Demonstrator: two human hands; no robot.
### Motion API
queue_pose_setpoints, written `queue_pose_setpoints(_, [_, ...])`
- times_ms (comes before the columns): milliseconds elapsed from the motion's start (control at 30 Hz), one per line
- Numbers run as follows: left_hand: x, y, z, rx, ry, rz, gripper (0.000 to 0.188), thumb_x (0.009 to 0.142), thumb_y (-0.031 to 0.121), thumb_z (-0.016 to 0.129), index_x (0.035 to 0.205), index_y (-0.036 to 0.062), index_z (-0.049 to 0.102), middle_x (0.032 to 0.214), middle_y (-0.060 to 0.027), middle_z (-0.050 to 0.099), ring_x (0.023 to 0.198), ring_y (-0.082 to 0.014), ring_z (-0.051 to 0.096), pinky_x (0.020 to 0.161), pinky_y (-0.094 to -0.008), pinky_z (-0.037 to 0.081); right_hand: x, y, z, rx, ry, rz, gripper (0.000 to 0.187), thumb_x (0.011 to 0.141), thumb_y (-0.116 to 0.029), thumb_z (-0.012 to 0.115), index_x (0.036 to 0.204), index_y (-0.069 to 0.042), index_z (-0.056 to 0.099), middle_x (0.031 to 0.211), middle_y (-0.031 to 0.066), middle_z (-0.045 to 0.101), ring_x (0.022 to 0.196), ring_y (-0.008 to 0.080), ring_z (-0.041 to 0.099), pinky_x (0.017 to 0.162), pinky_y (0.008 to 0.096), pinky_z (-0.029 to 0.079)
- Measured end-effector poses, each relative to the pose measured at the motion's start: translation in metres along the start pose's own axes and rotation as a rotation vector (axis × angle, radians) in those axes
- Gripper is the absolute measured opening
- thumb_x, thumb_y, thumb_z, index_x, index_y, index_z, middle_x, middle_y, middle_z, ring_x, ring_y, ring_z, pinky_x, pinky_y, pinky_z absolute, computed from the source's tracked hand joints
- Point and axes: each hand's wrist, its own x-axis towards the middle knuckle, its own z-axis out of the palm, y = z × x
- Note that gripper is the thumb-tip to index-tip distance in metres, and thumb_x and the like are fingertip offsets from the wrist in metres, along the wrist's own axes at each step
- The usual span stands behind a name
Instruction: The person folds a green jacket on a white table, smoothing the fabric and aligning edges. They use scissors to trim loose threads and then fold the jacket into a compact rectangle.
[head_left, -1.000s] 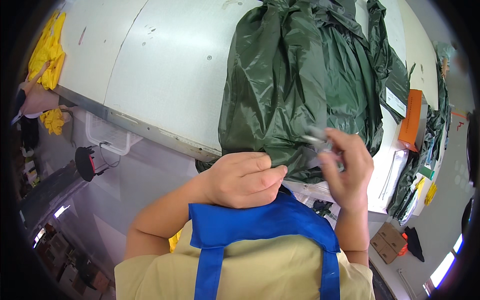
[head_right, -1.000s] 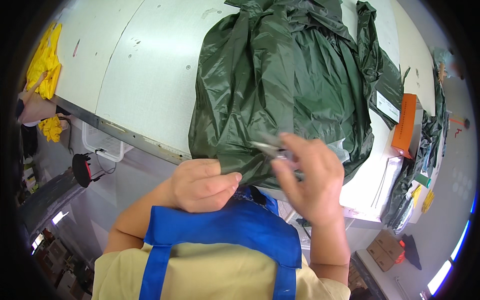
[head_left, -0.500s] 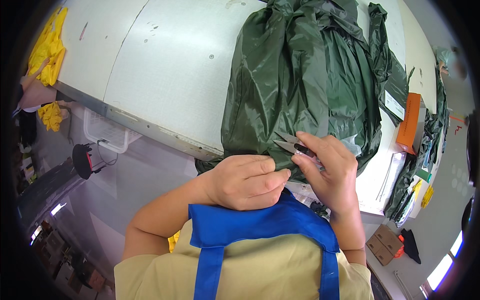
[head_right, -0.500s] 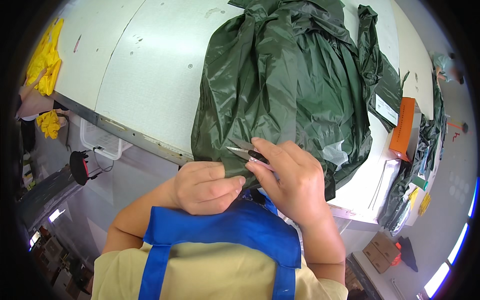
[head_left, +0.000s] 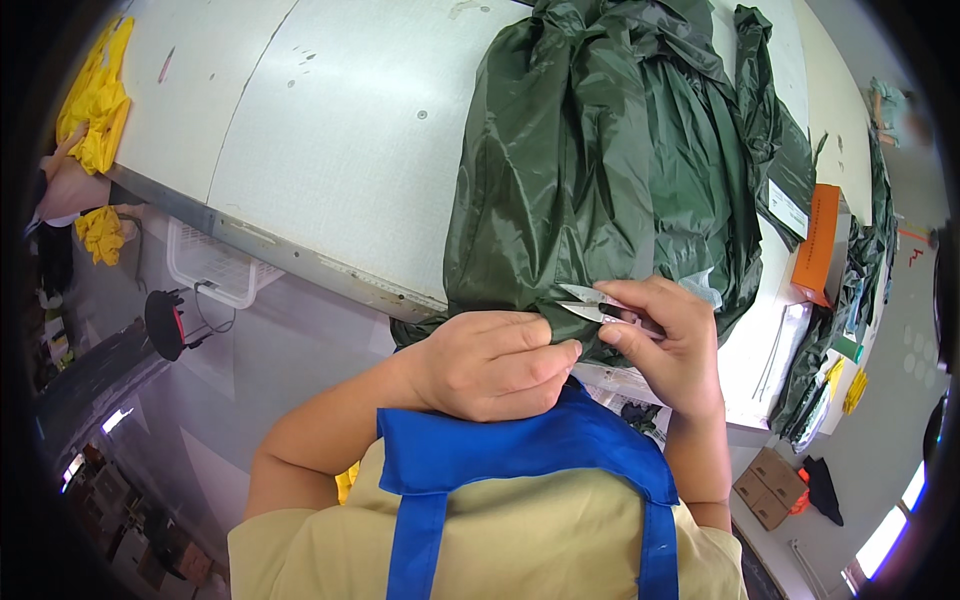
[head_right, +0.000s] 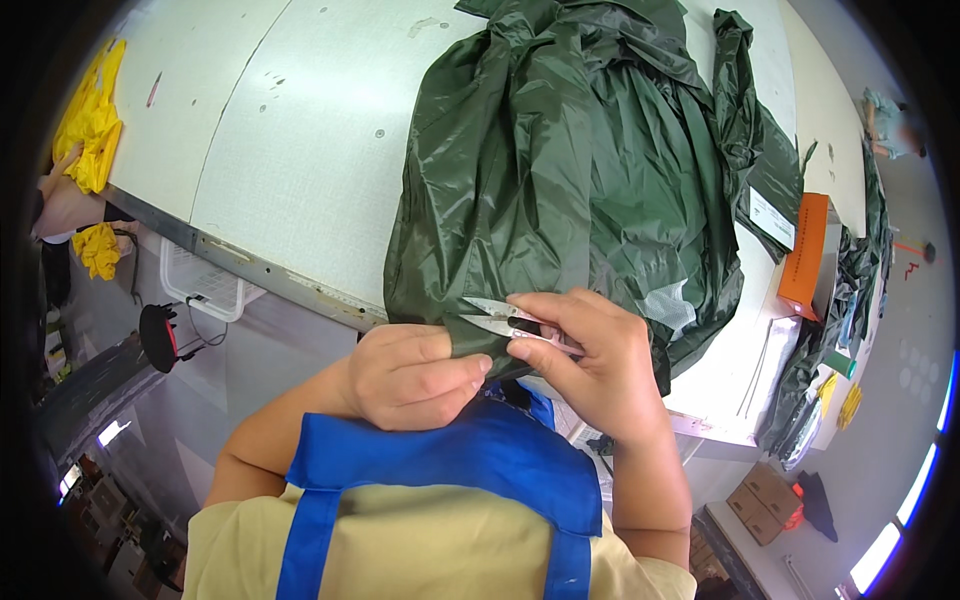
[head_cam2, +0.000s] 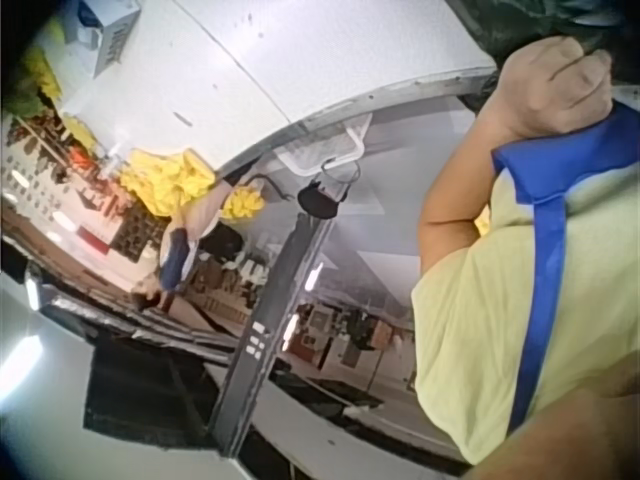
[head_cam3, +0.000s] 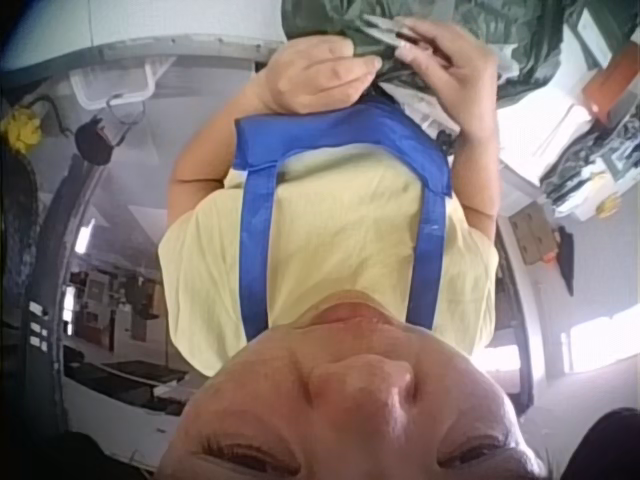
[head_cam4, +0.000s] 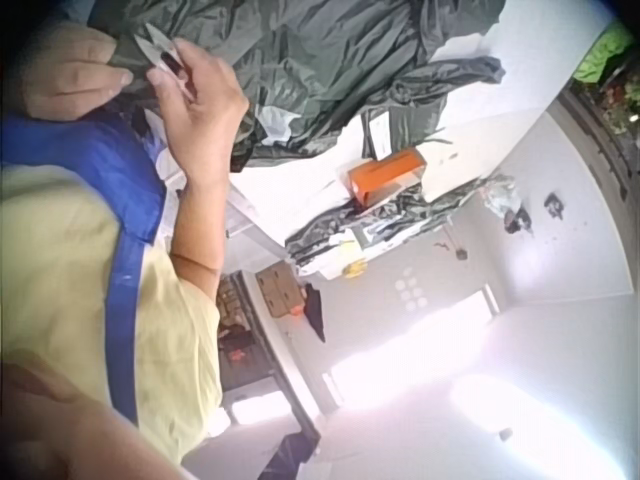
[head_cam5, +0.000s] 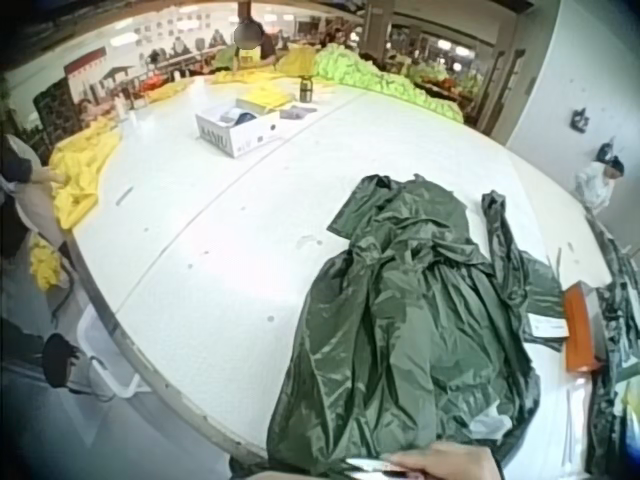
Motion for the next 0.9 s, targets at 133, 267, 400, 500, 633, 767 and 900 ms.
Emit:
queue_pose_setpoints(133, [0.002, 0.001, 0.000, 0.015, 0.006, 0.001, 0.012, 0.065, -0.002, 0.069, 0.071, 0.0041, 0.061, 0.092, -0.0049, 0.059, 0.068, -0.0163, 0.055, 0.056, -0.0263, 0.052, 0.002, 0.000, 0.005, -0.002, -0.036, -0.018, 0.030, 0.076, -0.009, 0.075, 0.103, 0.000, 0.068, 0.074, 0.0091, 0.061, 0.062, 0.0158, 0.056, 0.056, 0.0259, 0.045])
queue_pose_setpoints(267, [0.003, 0.001, 0.000, 0.023, 0.000, 0.005, 0.012, 0.065, -0.002, 0.069, 0.071, 0.0039, 0.060, 0.092, -0.0048, 0.058, 0.068, -0.0162, 0.055, 0.056, -0.0262, 0.052, 0.003, 0.003, 0.007, 0.022, -0.043, -0.029, 0.029, 0.076, -0.009, 0.075, 0.103, 0.000, 0.068, 0.074, 0.0095, 0.061, 0.062, 0.0159, 0.056, 0.056, 0.0261, 0.045])
queue_pose_setpoints(400, [0.001, 0.001, -0.004, 0.000, -0.020, 0.007, 0.014, 0.067, -0.003, 0.069, 0.075, 0.0029, 0.060, 0.095, -0.0083, 0.061, 0.070, -0.0192, 0.060, 0.054, -0.0285, 0.053, 0.005, 0.003, 0.009, 0.030, -0.053, -0.041, 0.028, 0.077, -0.010, 0.074, 0.102, 0.000, 0.068, 0.074, 0.0093, 0.061, 0.061, 0.0156, 0.056, 0.056, 0.0265, 0.045])
queue_pose_setpoints(500, [-0.001, 0.001, -0.004, -0.009, -0.024, 0.011, 0.014, 0.068, -0.004, 0.069, 0.077, 0.0026, 0.060, 0.096, -0.0100, 0.063, 0.071, -0.0209, 0.062, 0.054, -0.0297, 0.053, 0.005, 0.005, 0.012, 0.059, -0.044, -0.036, 0.027, 0.077, -0.011, 0.074, 0.102, 0.000, 0.069, 0.074, 0.0091, 0.061, 0.061, 0.0155, 0.056, 0.056, 0.0266, 0.045])
queue_pose_setpoints(633, [0.000, 0.002, -0.005, -0.028, -0.033, -0.005, 0.014, 0.068, -0.004, 0.069, 0.076, 0.0026, 0.061, 0.095, -0.0099, 0.063, 0.070, -0.0206, 0.062, 0.052, -0.0291, 0.052, 0.004, 0.004, 0.011, 0.055, -0.079, 0.010, 0.024, 0.079, -0.009, 0.073, 0.100, 0.000, 0.069, 0.079, 0.0092, 0.063, 0.066, 0.0138, 0.057, 0.059, 0.0249, 0.046])
queue_pose_setpoints(767, [-0.002, -0.001, -0.012, 0.010, -0.130, -0.095, 0.012, 0.068, 0.000, 0.067, 0.078, 0.0026, 0.061, 0.091, -0.0082, 0.060, 0.069, -0.0225, 0.058, 0.057, -0.0322, 0.052, 0.001, 0.025, 0.007, 0.432, 0.077, 0.134, 0.028, 0.082, -0.011, 0.070, 0.106, 0.001, 0.065, 0.088, 0.0034, 0.064, 0.077, 0.0088, 0.057, 0.068, 0.0222, 0.046])
queue_pose_setpoints(900, [-0.032, 0.006, -0.044, 0.248, -0.710, -0.781, 0.007, 0.074, 0.002, 0.058, 0.081, 0.0017, 0.059, 0.086, -0.0168, 0.063, 0.076, -0.0342, 0.062, 0.063, -0.0410, 0.051, 0.043, 0.098, -0.049, 0.474, 0.540, 0.192, 0.026, 0.087, -0.017, 0.063, 0.109, -0.003, 0.062, 0.068, -0.0079, 0.044, 0.055, 0.0017, 0.033, 0.050, 0.0200, 0.026])
